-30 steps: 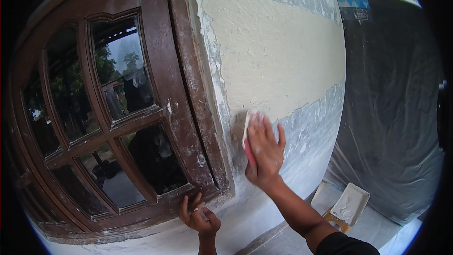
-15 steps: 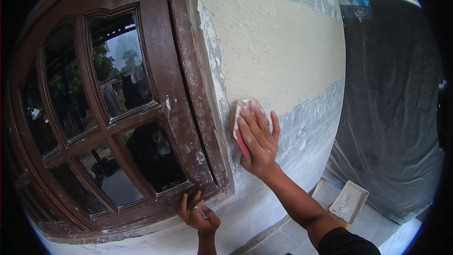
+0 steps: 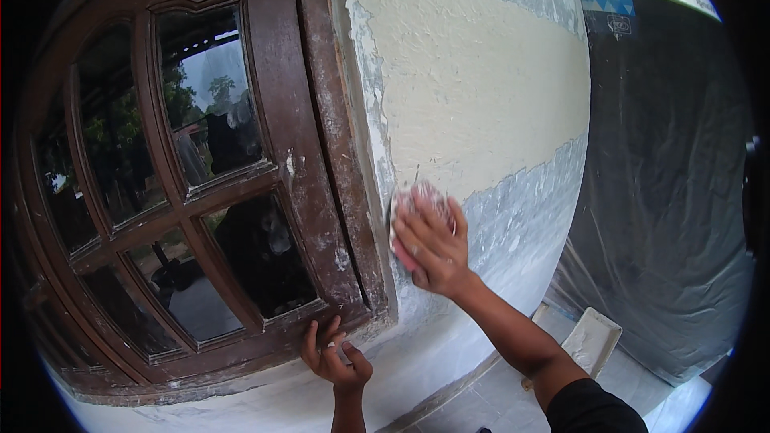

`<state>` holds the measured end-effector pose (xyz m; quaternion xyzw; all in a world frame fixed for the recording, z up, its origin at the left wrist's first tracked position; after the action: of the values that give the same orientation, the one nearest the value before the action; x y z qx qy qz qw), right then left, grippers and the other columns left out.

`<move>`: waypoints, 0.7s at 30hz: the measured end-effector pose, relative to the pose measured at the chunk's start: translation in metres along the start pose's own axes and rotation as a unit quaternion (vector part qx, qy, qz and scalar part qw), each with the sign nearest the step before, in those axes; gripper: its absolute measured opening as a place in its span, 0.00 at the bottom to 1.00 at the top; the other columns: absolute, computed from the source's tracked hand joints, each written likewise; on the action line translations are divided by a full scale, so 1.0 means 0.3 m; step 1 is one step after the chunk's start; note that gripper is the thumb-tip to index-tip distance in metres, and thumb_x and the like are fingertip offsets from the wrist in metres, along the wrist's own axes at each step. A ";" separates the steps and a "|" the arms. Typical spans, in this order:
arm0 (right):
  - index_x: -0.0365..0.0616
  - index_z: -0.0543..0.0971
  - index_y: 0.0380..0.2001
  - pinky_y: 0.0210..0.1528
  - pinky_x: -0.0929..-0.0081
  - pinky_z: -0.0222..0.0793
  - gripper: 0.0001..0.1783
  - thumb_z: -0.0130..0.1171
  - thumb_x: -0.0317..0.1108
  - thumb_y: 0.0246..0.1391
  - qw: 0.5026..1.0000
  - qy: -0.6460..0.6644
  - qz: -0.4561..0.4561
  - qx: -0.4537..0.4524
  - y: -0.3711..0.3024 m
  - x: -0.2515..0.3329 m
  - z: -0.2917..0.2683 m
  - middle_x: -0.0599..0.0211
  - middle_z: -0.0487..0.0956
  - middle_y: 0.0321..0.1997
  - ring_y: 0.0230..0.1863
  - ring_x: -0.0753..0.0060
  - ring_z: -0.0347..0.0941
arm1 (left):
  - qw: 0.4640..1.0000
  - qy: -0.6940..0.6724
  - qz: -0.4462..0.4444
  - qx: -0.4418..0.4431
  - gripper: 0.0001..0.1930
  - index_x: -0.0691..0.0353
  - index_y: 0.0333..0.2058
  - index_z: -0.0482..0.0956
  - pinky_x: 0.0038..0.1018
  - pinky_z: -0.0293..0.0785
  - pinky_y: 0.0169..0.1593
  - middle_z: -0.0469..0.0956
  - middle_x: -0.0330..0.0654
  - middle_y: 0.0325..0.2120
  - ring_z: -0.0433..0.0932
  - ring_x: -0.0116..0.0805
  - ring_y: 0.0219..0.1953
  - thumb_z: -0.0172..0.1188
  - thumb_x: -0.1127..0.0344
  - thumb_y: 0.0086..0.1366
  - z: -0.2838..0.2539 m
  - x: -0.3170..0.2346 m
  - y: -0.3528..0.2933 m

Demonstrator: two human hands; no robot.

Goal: Applying and smoothing wall putty or plaster on an exterior wall using a handheld spreader tool.

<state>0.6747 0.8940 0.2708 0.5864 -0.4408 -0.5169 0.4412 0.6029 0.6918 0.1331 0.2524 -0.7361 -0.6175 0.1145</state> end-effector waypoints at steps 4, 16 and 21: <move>0.50 0.83 0.50 0.74 0.47 0.47 0.18 0.67 0.35 0.55 0.997 0.036 -0.041 0.047 -0.182 0.060 -0.017 0.66 0.83 0.56 0.65 0.62 0.74 | 0.999 -0.034 -0.018 -0.001 0.07 0.68 0.38 0.71 0.40 0.69 0.60 0.71 0.66 0.56 0.72 0.51 0.60 0.49 0.71 0.64 0.012 0.013 -0.014; 0.45 0.81 0.54 0.73 0.48 0.47 0.22 0.65 0.32 0.55 1.000 0.016 0.024 -0.003 0.048 -0.049 -0.003 0.62 0.82 0.57 0.66 0.57 0.73 | 0.999 -0.039 -0.015 0.000 0.08 0.71 0.39 0.70 0.37 0.75 0.55 0.61 0.64 0.62 0.79 0.51 0.54 0.48 0.73 0.64 0.018 0.023 -0.020; 0.48 0.83 0.51 0.74 0.48 0.47 0.20 0.68 0.35 0.54 0.994 0.078 -0.026 0.068 -0.128 0.069 -0.025 0.64 0.83 0.56 0.66 0.59 0.73 | 0.999 -0.029 -0.015 -0.014 0.07 0.67 0.38 0.70 0.42 0.66 0.58 0.74 0.57 0.52 0.73 0.51 0.58 0.49 0.73 0.61 0.019 0.008 -0.012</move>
<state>0.6860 0.8828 0.2295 0.6645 -0.4242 -0.4498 0.4198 0.5989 0.6950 0.1281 0.2442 -0.7262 -0.6367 0.0872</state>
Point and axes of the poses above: each hand's wrist, its own y-axis towards the middle knuckle, its own z-axis out of the palm, x = y × z, the point moved 6 cm from there along y, towards the middle knuckle
